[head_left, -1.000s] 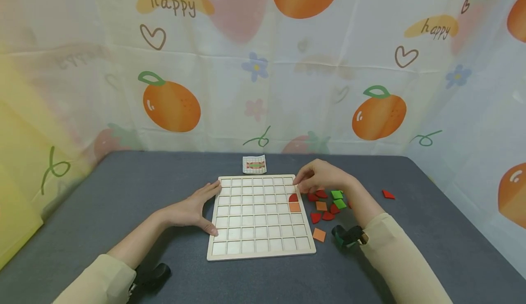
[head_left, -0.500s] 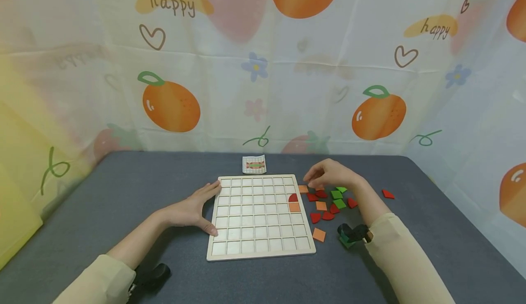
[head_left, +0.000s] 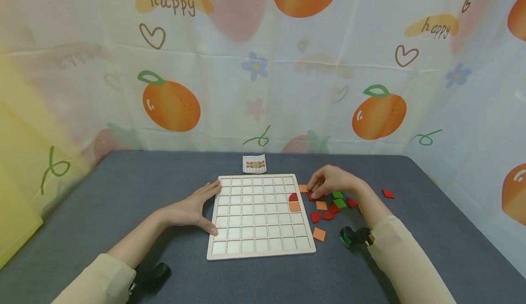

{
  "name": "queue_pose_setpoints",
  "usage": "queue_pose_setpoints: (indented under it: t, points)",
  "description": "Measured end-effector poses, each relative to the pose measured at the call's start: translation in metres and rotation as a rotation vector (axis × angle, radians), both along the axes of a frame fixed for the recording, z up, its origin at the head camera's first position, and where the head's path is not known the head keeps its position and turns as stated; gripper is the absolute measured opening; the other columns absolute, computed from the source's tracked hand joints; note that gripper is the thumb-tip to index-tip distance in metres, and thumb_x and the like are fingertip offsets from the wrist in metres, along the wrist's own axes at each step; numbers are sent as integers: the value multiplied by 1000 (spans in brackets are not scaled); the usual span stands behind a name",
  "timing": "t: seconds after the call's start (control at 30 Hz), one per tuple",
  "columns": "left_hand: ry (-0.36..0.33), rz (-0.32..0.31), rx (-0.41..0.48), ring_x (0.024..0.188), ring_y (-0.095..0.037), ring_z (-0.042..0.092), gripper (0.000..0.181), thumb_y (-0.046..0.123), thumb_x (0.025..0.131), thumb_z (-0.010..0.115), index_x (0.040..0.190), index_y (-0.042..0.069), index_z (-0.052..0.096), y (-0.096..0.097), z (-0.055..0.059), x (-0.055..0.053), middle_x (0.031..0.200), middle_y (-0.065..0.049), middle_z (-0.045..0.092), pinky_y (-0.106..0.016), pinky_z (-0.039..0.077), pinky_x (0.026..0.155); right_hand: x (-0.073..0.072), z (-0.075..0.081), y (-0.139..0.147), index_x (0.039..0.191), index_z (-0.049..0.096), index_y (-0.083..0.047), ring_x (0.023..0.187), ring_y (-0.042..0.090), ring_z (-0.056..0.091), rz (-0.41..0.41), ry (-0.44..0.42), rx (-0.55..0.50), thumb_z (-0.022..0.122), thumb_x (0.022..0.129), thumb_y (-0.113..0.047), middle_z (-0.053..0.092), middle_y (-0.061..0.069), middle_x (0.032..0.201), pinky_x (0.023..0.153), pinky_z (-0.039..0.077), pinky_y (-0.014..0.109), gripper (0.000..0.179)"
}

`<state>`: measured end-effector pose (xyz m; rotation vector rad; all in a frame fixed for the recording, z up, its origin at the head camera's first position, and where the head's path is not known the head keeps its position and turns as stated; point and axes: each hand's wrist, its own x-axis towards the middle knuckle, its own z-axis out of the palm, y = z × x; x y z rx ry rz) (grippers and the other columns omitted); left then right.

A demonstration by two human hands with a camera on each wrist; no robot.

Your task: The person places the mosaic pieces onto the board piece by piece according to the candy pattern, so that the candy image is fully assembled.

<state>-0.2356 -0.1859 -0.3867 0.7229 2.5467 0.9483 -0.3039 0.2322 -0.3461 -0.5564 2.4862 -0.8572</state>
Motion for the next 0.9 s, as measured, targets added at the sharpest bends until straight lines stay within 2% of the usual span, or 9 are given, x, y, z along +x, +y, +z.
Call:
queue_pose_setpoints:
  t: [0.17, 0.57, 0.9]
  points:
    - [-1, -4, 4, 153, -48, -5, 125, 46, 68, 88, 158, 0, 14, 0, 0, -1, 168, -19, 1, -75, 8, 114, 3, 1, -6, 105, 72, -6, 77, 12, 64, -7, -4, 38, 80, 82, -14, 73, 9, 97, 70, 53, 29, 25]
    - [-4, -6, 12, 153, -49, -6, 126, 45, 68, 88, 158, -1, 13, 0, -1, -1, 168, -19, 0, -76, 8, 113, 4, -1, -12, 101, 69, -6, 74, 14, 63, 3, 23, 77, 79, 82, -8, 69, 8, 94, 68, 53, 28, 22]
    - [-1, -7, 8, 153, -49, -6, 126, 45, 67, 88, 158, -1, 14, 0, -1, -1, 168, -19, 0, -75, 8, 113, 3, -2, -13, 99, 69, -6, 67, 14, 59, 16, 24, 75, 80, 81, -7, 65, 3, 80, 65, 50, 29, 22]
